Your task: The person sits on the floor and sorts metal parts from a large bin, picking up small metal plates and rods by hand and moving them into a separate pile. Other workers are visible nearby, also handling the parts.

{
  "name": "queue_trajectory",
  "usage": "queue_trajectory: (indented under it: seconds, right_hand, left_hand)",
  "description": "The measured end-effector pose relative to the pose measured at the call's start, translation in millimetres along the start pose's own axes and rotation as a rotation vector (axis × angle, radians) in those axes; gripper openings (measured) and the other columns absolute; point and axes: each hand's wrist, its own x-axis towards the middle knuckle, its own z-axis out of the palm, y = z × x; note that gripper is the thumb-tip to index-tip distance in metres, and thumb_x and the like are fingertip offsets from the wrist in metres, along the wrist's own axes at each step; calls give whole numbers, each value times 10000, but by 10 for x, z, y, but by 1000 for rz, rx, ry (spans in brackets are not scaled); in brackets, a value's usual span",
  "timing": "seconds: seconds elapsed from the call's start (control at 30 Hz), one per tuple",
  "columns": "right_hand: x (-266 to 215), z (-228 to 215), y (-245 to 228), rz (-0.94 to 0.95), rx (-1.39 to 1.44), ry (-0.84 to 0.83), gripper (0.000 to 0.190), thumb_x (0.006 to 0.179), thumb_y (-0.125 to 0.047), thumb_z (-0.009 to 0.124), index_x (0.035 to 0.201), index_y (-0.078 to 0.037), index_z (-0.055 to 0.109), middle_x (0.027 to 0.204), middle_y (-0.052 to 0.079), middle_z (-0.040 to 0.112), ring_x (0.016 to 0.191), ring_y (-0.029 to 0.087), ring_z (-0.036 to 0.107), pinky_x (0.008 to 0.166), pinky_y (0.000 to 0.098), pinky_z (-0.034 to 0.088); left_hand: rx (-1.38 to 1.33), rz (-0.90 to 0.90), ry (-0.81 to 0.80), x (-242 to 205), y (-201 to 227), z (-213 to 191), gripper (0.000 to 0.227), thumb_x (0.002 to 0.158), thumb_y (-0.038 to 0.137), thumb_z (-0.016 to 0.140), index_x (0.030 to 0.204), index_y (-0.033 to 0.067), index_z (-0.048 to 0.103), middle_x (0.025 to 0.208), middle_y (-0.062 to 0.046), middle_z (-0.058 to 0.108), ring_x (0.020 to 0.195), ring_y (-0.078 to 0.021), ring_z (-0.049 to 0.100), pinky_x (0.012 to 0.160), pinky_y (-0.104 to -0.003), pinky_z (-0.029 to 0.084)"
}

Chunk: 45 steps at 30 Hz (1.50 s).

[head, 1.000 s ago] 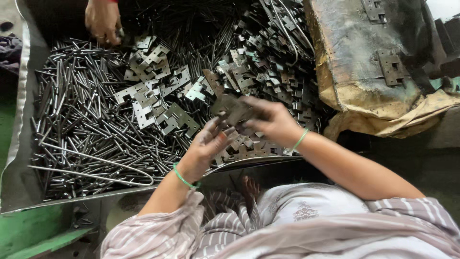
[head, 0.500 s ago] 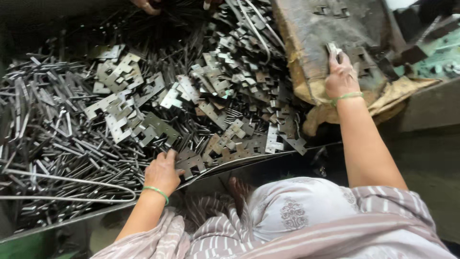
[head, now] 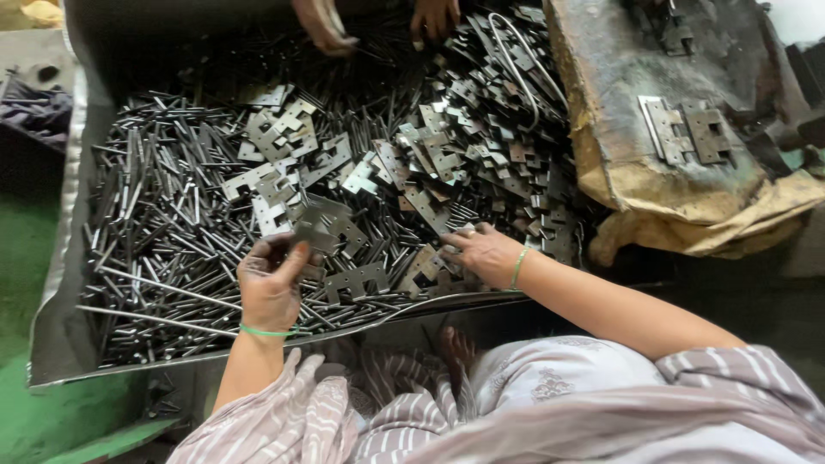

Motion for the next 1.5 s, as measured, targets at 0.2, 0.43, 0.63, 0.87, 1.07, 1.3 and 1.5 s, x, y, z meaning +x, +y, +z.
queue_trajectory:
  seconds: [0.2, 0.43, 0.63, 0.87, 1.07, 1.3, 1.5]
  right_hand:
    - [55, 86, 136, 42, -55, -37, 741, 806, -35, 633, 1514, -141, 438, 1515, 172, 406, 1372, 322, 428, 1030, 517, 421]
    - [-23, 158, 421, 53, -152, 120, 615, 762, -67, 696, 1366, -107, 583, 1348, 94, 602, 1273, 281, 541, 1016, 450, 455]
    - [-208, 245, 559, 304, 556, 522, 284, 853, 0, 694, 1136, -28, 687, 1066, 135, 715, 934, 301, 706, 822, 363, 577]
    - [-263, 175, 717, 380, 963, 604, 358, 746, 68, 749, 1096, 12, 695, 962, 94, 768, 882, 199, 743, 803, 305, 587]
    - [-388, -91, 707, 854, 1851, 631, 364, 882, -84, 752, 1228, -4, 674, 1012, 124, 759, 813, 225, 668, 697, 353, 566]
    - [-117, -479, 178, 798, 1862, 533, 755, 784, 63, 704, 1469, -153, 472, 1207, 128, 691, 1039, 253, 712, 857, 395, 656]
    - [60, -657, -544, 4, 920, 554, 906, 836, 11, 779, 1585, -52, 272, 1273, 221, 670, 1137, 247, 683, 969, 417, 557]
  left_hand:
    - [-417, -216, -255, 37, 302, 126, 411, 760, -78, 665, 1139, 80, 664, 1076, -93, 753, 1029, -209, 723, 887, -348, 627]
    - [1793, 112, -516, 301, -524, 776, 356, 787, 249, 747, 1077, 49, 695, 1020, -141, 710, 970, -261, 688, 912, -421, 535]
    - [1755, 623, -339, 322, -1071, 699, 148, 856, 168, 606, 912, 86, 714, 931, -116, 710, 910, -281, 684, 868, -449, 505]
    - [1778, 593, -240, 362, -1098, 725, 129, 820, 140, 617, 906, 72, 684, 924, -119, 701, 905, -290, 679, 855, -450, 501]
    - [1283, 269, -30, 428, -917, 708, 158, 921, 201, 574, 993, 64, 605, 889, -108, 683, 816, -264, 657, 783, -420, 518]
    - [-668, -404, -56, 265, -671, 555, 230, 1111, 259, 529, 1165, 70, 650, 1020, -71, 708, 858, -174, 647, 730, -346, 543]
    - [-991, -587, -183, -238, -823, 1165, 430, 1033, 454, 478, 1208, 88, 620, 1152, -94, 707, 1066, -272, 681, 966, -446, 543]
